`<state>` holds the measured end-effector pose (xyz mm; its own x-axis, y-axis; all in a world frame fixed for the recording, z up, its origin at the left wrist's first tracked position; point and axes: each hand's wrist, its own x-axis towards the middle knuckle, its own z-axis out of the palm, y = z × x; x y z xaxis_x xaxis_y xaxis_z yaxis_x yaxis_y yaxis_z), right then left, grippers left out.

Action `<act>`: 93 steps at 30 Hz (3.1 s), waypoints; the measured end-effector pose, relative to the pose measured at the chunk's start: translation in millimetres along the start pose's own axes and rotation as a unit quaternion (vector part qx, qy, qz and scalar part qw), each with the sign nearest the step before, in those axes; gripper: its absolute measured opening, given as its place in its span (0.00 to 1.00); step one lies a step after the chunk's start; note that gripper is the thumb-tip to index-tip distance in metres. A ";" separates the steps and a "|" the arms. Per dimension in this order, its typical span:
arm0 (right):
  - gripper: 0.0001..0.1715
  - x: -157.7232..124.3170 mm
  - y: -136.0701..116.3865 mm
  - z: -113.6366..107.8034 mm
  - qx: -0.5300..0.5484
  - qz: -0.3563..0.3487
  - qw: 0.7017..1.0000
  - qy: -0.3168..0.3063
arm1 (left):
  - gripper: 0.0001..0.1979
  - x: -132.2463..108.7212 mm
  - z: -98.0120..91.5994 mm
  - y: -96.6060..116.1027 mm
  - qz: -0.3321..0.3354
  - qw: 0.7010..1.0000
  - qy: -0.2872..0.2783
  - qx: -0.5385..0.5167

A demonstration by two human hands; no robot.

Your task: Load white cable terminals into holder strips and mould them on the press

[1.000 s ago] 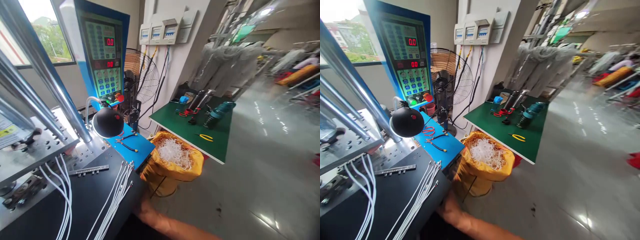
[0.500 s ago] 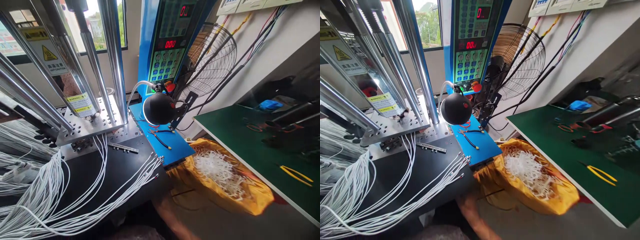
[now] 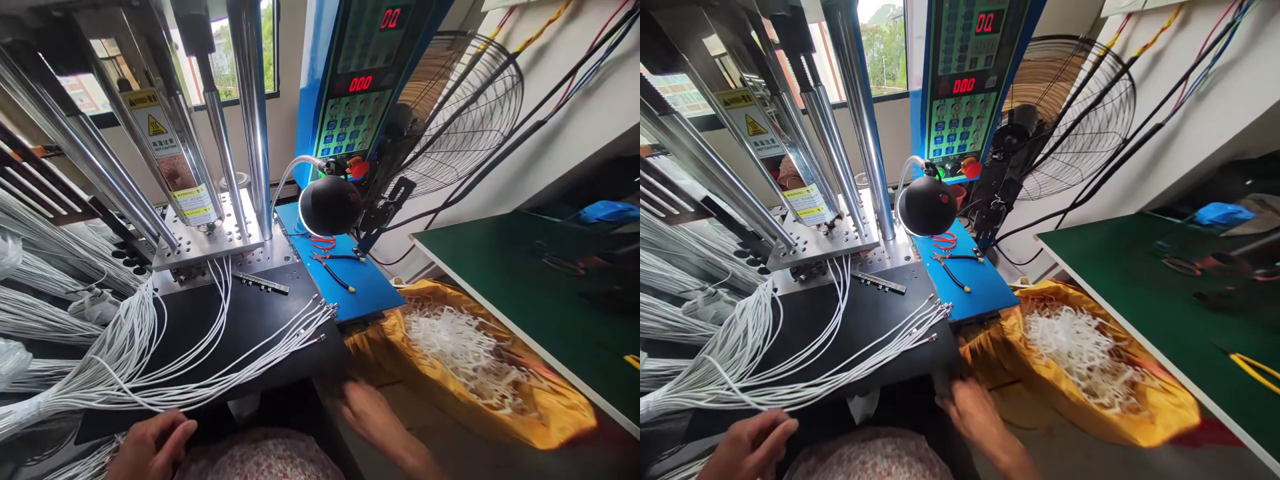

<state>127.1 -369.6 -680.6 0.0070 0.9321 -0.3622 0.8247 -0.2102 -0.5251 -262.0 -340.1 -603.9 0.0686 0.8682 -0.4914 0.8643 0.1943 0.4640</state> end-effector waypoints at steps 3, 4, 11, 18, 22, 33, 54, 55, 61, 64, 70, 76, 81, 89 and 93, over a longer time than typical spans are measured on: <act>0.15 -14.9 -29.1 -29.0 0.060 -0.096 0.988 -0.106 | 0.14 19.5 3.9 67.0 0.177 0.977 0.110 0.037; 0.16 -17.0 -41.9 -37.7 0.105 -0.137 0.979 -0.113 | 0.12 27.7 6.9 86.5 0.214 0.966 0.123 0.073; 0.12 -0.8 -78.1 -51.6 0.197 -0.182 0.963 -0.014 | 0.09 58.8 15.5 123.7 0.238 0.953 0.017 0.189; 0.11 13.7 -79.6 -48.3 0.184 -0.196 0.963 -0.017 | 0.16 81.0 -9.8 125.8 0.200 0.978 -0.036 -0.044; 0.10 18.0 -84.5 -51.0 0.180 -0.217 0.959 -0.022 | 0.16 90.4 -10.9 127.0 0.178 0.978 -0.041 -0.098; 0.26 54.0 -119.3 -31.8 0.663 -0.086 0.722 -0.179 | 0.17 72.6 -24.8 144.1 0.268 0.954 0.119 -0.060; 0.33 61.2 -155.6 -22.5 0.612 -0.119 0.782 -0.023 | 0.22 62.6 31.3 135.4 0.064 0.840 -0.189 -0.504; 0.32 61.6 -155.9 -22.3 0.626 -0.125 0.769 -0.033 | 0.23 61.4 31.4 135.9 0.070 0.846 -0.179 -0.497; 0.27 66.0 -150.5 -31.0 0.723 -0.110 0.682 0.000 | 0.26 48.5 29.7 124.7 0.039 0.868 -0.206 -0.450; 0.27 65.8 -146.5 -34.1 0.587 -0.171 0.784 -0.108 | 0.26 47.0 32.9 124.0 0.045 0.879 -0.179 -0.439; 0.24 63.2 -152.2 -30.7 0.461 -0.238 0.854 -0.030 | 0.26 53.4 40.1 133.2 0.085 0.877 -0.135 -0.454; 0.22 79.3 -145.7 -38.9 0.232 -0.305 0.924 0.009 | 0.25 56.3 41.5 123.4 0.106 0.902 -0.062 -0.414; 0.17 124.6 -126.4 -65.0 -0.007 -0.228 0.960 0.160 | 0.23 62.6 39.3 118.9 0.102 0.896 0.000 -0.433; 0.12 139.6 -126.3 -75.5 0.020 -0.201 0.976 0.080 | 0.23 72.7 44.2 115.2 0.097 0.874 0.022 -0.476; 0.05 117.4 -128.1 -69.0 0.175 -0.175 0.967 -0.060 | 0.24 72.9 40.1 116.9 0.077 0.857 0.013 -0.510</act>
<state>61.2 -213.0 -602.7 -0.3211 0.9275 -0.1915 0.5222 0.0047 -0.8528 -136.0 -272.4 -615.0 0.1196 0.9267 -0.3563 -0.0393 0.3630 0.9310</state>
